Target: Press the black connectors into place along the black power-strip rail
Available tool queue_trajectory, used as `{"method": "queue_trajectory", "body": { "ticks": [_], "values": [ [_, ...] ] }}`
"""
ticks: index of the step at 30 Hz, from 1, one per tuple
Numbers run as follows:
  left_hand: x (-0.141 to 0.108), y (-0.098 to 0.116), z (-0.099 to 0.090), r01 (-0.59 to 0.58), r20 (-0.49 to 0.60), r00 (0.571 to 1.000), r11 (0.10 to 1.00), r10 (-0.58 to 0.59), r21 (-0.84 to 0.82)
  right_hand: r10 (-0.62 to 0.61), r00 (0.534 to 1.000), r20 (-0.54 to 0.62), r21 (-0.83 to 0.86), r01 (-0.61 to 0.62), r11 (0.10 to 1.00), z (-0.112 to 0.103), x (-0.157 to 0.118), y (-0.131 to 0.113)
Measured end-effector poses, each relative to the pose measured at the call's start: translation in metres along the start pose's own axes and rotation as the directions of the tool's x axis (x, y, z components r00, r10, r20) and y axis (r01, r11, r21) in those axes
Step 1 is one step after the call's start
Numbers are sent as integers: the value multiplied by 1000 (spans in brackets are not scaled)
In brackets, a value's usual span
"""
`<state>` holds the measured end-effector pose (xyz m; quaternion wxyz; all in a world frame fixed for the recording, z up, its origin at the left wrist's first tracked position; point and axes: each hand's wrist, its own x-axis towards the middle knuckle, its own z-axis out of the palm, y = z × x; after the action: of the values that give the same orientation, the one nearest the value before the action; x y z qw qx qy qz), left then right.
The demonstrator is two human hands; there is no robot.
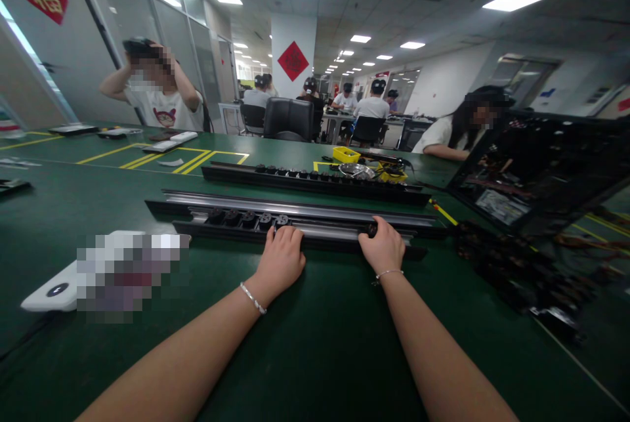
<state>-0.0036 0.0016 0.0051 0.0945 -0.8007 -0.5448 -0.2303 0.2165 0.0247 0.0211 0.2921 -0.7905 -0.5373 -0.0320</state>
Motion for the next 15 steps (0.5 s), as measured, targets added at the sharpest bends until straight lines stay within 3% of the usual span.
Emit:
{"method": "queue_trajectory", "body": {
  "ticks": [15],
  "values": [
    [0, -1, 0, -1, 8, 1000, 1000, 1, -7, 7, 1000, 14, -32, -6, 999, -4, 5, 10]
  ]
}}
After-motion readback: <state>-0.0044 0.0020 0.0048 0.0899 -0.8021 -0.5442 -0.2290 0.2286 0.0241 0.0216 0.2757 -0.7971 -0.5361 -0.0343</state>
